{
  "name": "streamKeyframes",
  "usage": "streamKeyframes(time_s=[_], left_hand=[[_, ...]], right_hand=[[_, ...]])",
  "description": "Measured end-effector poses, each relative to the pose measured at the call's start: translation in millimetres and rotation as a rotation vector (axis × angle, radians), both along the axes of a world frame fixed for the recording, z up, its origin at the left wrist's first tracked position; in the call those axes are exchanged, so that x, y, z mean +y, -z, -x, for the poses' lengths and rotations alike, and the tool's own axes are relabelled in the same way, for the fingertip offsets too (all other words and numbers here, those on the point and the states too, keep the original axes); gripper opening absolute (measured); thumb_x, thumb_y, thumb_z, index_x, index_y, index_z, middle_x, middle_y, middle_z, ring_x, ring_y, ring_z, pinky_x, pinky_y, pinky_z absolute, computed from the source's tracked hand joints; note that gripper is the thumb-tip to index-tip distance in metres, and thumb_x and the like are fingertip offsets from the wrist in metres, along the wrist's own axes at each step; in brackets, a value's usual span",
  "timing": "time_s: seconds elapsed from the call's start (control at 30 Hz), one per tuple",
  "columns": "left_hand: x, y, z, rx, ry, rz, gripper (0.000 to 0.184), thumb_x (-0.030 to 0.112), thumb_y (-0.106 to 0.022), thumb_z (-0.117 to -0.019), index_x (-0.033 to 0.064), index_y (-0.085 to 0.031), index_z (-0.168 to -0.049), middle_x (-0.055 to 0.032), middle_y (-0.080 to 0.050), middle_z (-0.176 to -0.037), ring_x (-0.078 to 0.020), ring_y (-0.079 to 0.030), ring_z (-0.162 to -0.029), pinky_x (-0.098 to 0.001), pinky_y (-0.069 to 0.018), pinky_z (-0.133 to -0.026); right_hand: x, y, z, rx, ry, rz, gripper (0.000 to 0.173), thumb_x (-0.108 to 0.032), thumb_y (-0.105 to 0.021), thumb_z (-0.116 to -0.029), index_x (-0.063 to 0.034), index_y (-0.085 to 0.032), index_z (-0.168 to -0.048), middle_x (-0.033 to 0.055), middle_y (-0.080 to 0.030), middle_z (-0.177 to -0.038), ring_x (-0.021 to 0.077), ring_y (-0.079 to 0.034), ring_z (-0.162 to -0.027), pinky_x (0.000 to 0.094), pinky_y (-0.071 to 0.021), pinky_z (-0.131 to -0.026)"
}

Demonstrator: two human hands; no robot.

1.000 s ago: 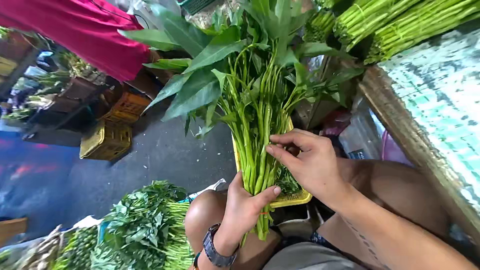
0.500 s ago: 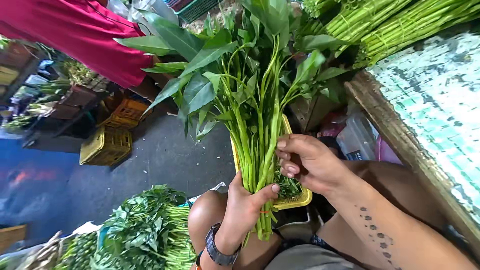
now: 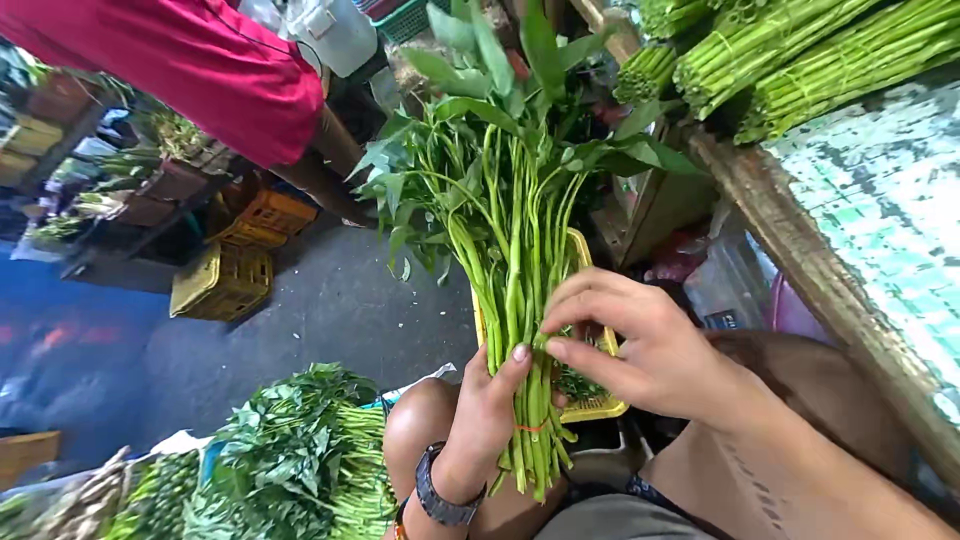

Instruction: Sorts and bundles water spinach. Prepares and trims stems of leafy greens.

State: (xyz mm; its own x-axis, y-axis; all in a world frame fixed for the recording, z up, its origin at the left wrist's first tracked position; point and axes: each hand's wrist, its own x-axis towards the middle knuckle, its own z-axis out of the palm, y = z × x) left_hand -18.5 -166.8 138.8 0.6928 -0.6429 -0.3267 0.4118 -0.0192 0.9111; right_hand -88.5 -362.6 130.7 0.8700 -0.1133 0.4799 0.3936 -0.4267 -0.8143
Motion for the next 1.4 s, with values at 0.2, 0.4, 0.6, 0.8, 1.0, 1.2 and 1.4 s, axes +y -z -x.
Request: streamKeyframes(time_s=[0.2,0.4,0.6,0.8,1.0,1.2,1.4], left_hand=[[2,7,3,-0.066,0.026,0.123,0.049,0.043,-0.050,-0.1066,-0.0024,-0.052,-0.126,-0.0166,-0.072,-0.095,-0.0261,-0.074,-0.074,-0.0408,-0.0658,-0.065],[2,11,6,-0.183,-0.002,0.162,0.050,0.048,-0.055,-0.1034,0.0018,-0.059,-0.122,-0.0113,-0.074,-0.097,-0.0227,-0.075,-0.081,-0.0401,-0.0657,-0.069],[1,11,4,-0.100,-0.008,0.232,0.053,0.051,-0.056,-0.1021,0.0013,-0.059,-0.121,-0.0155,-0.074,-0.096,-0.0257,-0.075,-0.077,-0.0423,-0.0655,-0.067],[0,10,5,-0.151,0.005,0.219,0.059,0.055,-0.061,-0.0974,0.0001,-0.057,-0.121,-0.0170,-0.073,-0.092,-0.0271,-0.075,-0.072,-0.0417,-0.0654,-0.063],[0,12,4,-0.243,0.027,0.183,0.049,0.026,-0.078,-0.0916,-0.0032,-0.055,-0.123,-0.0161,-0.073,-0.094,-0.0255,-0.075,-0.073,-0.0402,-0.0661,-0.066],[-2,5,3,-0.266,-0.021,0.073,0.050,0.011,-0.080,-0.0859,-0.0083,-0.052,-0.123,-0.0173,-0.072,-0.092,-0.0251,-0.073,-0.072,-0.0391,-0.0654,-0.065],[2,5,1,-0.285,-0.025,0.041,0.048,0.009,-0.077,-0.0880,-0.0072,-0.052,-0.124,-0.0174,-0.072,-0.087,-0.0250,-0.073,-0.069,-0.0384,-0.0649,-0.064]], right_hand=[[7,7,-7,-0.121,0.171,0.399,0.027,-0.029,-0.057,-0.1047,-0.0172,-0.075,-0.122,0.0004,-0.067,-0.133,0.0162,-0.067,-0.108,0.0333,-0.0576,-0.089],[11,5,-7,-0.101,0.226,0.444,0.034,-0.028,-0.052,-0.1038,-0.0265,-0.072,-0.132,0.0089,-0.066,-0.124,0.0225,-0.065,-0.106,0.0374,-0.0569,-0.079],[12,5,-8,-0.112,0.276,0.424,0.031,-0.031,-0.055,-0.1017,-0.0193,-0.075,-0.122,0.0130,-0.062,-0.128,0.0200,-0.065,-0.097,0.0326,-0.0569,-0.072],[9,8,-9,-0.094,0.336,0.291,0.029,-0.038,-0.061,-0.1027,-0.0125,-0.077,-0.102,0.0134,-0.060,-0.128,0.0122,-0.065,-0.085,0.0256,-0.0573,-0.068],[15,15,-12,-0.103,0.316,0.149,0.023,-0.031,-0.063,-0.1020,-0.0120,-0.077,-0.106,0.0129,-0.060,-0.131,0.0095,-0.064,-0.091,0.0239,-0.0578,-0.076],[19,13,-12,-0.071,0.317,0.090,0.039,-0.036,-0.068,-0.0980,-0.0183,-0.068,-0.133,0.0172,-0.038,-0.160,0.0129,-0.067,-0.106,0.0292,-0.0599,-0.083],[15,11,-11,-0.272,0.459,-0.132,0.026,-0.025,-0.064,-0.1006,-0.0064,-0.071,-0.118,0.0142,-0.052,-0.144,0.0090,-0.068,-0.102,0.0230,-0.0618,-0.082]])
